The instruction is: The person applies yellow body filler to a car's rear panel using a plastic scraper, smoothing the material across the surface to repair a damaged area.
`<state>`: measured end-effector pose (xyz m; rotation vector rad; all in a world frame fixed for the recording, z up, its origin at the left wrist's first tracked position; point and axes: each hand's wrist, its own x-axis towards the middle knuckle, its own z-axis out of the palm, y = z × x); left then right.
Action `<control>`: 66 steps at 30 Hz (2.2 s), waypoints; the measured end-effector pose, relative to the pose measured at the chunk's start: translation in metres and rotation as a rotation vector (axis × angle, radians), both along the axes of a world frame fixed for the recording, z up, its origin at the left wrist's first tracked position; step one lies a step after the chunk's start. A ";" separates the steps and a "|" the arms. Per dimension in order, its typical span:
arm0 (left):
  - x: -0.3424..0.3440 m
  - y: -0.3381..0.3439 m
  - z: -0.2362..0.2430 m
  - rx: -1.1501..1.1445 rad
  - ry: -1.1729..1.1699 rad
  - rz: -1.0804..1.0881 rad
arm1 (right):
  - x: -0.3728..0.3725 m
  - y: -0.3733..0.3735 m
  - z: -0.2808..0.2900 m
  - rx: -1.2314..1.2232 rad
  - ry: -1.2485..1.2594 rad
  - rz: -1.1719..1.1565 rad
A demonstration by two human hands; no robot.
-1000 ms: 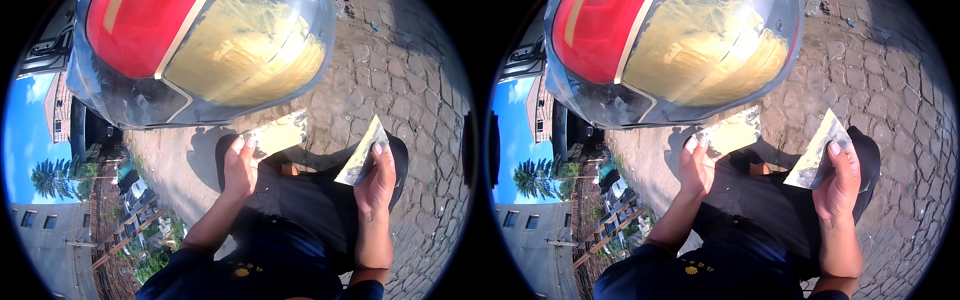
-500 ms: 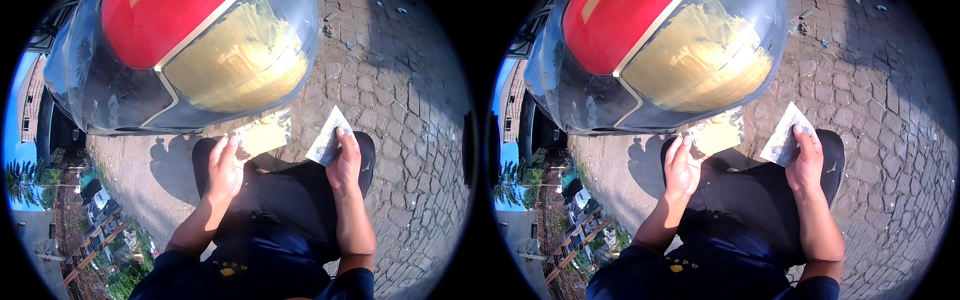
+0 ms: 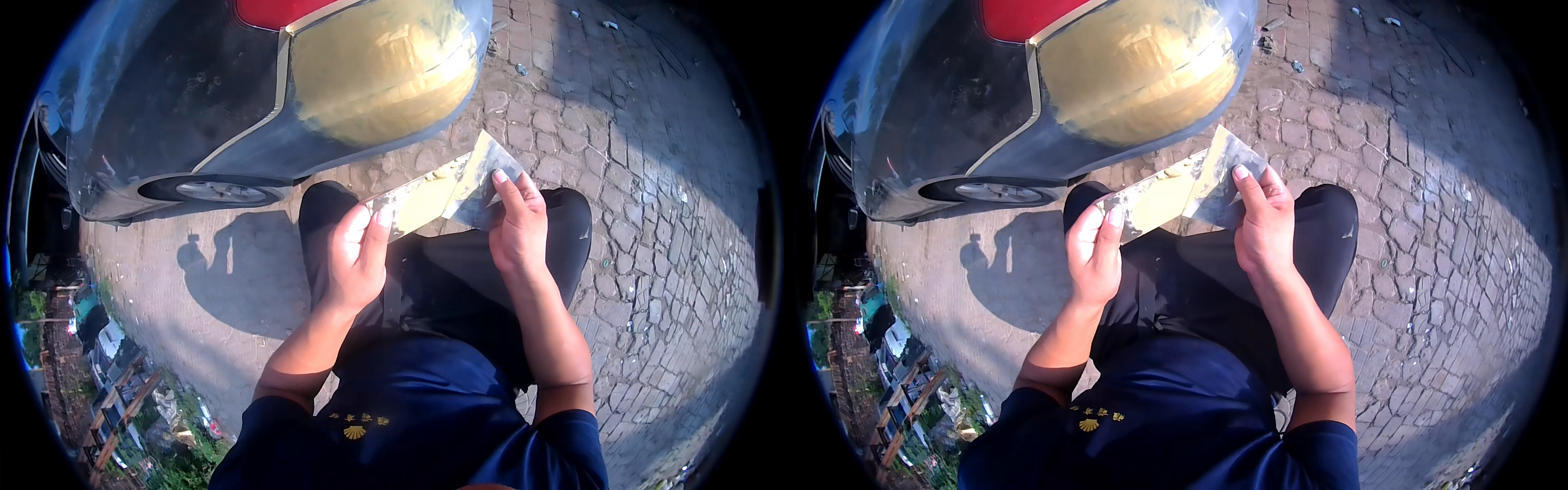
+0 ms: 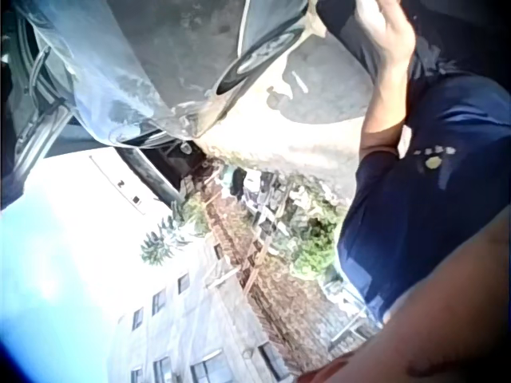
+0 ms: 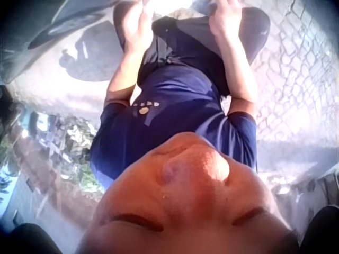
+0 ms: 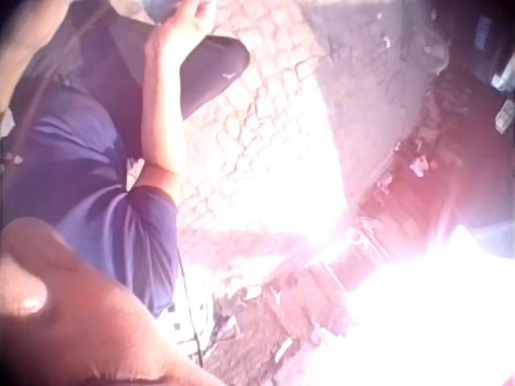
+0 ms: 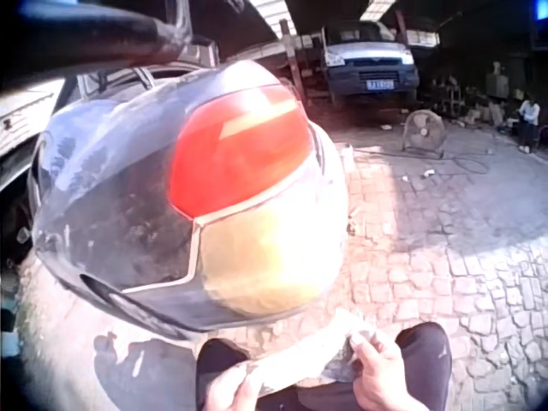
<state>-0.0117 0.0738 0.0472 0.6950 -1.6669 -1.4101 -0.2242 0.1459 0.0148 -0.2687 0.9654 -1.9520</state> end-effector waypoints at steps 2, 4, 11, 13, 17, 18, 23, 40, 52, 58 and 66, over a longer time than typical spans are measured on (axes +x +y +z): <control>0.003 0.008 0.013 -0.044 -0.115 -0.056 | 0.012 0.003 0.002 -0.013 0.097 0.059; 0.011 0.011 0.021 -0.083 -0.130 -0.024 | 0.025 0.002 0.005 -0.008 0.129 0.054; 0.019 0.014 0.022 -0.160 -0.368 -0.153 | 0.049 0.015 0.032 0.016 0.338 0.194; 0.031 0.015 0.018 -0.182 -0.370 -0.108 | 0.045 0.021 0.047 -0.029 0.456 0.092; 0.053 0.015 -0.004 0.200 -0.046 -0.082 | 0.027 0.029 0.065 -0.235 0.627 -0.186; 0.052 0.017 -0.009 0.415 0.283 -0.093 | 0.027 0.032 0.068 -0.226 0.681 -0.193; 0.056 0.023 0.002 0.176 0.079 0.002 | 0.044 0.044 0.039 -0.164 0.752 0.046; 0.082 0.039 -0.005 0.440 0.368 0.066 | 0.047 0.054 0.060 -0.059 1.505 0.255; 0.111 0.051 0.000 0.534 0.639 0.243 | 0.059 0.027 0.030 -0.114 0.598 0.069; 0.147 0.063 0.006 0.367 0.574 0.493 | 0.120 -0.008 0.054 -0.374 1.632 0.000; 0.186 0.055 0.010 0.241 0.343 0.677 | 0.202 -0.067 0.052 -0.756 1.795 -0.021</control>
